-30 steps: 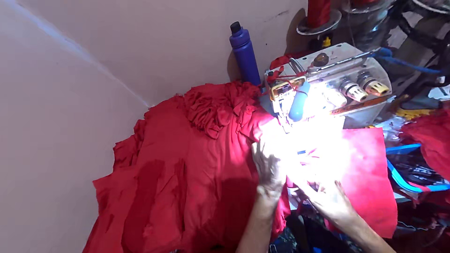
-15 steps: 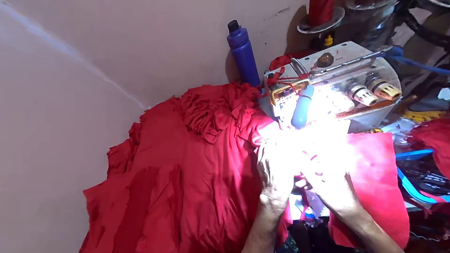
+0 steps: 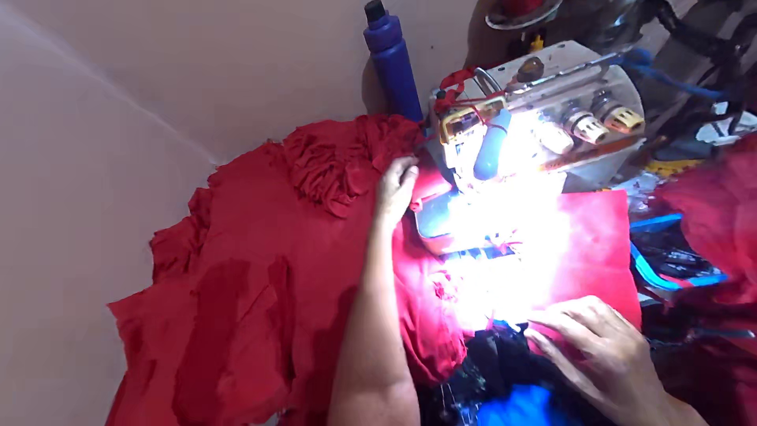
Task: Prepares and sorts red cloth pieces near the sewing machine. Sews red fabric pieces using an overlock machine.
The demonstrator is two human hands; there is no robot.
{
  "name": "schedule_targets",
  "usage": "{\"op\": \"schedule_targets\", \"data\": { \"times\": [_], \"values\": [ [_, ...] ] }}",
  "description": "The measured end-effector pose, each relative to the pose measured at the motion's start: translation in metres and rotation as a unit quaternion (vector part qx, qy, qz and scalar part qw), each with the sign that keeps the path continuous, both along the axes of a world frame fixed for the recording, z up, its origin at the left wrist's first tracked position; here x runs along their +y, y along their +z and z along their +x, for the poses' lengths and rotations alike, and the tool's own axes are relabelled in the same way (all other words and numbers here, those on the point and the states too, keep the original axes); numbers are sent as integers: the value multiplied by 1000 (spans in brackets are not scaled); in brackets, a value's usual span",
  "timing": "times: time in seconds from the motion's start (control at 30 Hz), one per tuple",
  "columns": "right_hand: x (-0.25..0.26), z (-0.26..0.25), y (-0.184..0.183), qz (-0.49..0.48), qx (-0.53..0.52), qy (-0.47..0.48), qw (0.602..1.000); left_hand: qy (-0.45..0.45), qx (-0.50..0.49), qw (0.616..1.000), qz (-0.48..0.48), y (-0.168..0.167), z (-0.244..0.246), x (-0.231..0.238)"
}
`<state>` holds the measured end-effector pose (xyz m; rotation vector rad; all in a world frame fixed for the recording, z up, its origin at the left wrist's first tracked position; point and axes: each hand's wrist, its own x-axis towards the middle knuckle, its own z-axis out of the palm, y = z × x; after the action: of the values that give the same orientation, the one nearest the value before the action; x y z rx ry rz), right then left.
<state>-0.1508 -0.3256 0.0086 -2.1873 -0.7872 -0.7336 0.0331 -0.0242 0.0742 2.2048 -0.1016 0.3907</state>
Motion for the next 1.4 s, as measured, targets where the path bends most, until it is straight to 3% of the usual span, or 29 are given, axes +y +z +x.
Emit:
{"op": "schedule_targets", "data": {
  "times": [0.1,0.2,0.37,0.5,0.63,0.73,0.93,1.07,1.2,1.3,1.4],
  "values": [
    [-21,-14,-21,-78,-45,-14,996,19,-68,990,-119,-8,-29,4],
    [-28,-15,-39,-105,-90,-1,990,106,-106,987,-60,-16,-90,-14],
    [-35,-19,-45,-45,-106,47,992,147,-166,975,1,-39,-197,-56],
    [-39,-27,-47,-6,-67,50,996,61,-162,985,17,-59,-241,-108],
    [-43,-31,-39,48,22,64,997,-80,-206,970,99,-83,-242,-150],
    [-52,-32,-36,89,54,49,993,-64,-280,940,184,-102,-232,-158],
    [-59,-27,-38,73,89,62,991,-45,-277,947,158,-112,-235,-156],
    [-58,-27,-35,38,97,61,993,-67,-209,964,149,-96,-231,-158],
    [-56,-25,-26,-10,85,43,995,-172,-71,983,-12,-68,-227,-154],
    [-53,-24,-3,-12,119,34,992,-140,-77,985,58,-42,-221,-156],
    [-55,-15,-11,14,68,-20,997,-114,-93,981,124,-30,-216,-163]
  ]
}}
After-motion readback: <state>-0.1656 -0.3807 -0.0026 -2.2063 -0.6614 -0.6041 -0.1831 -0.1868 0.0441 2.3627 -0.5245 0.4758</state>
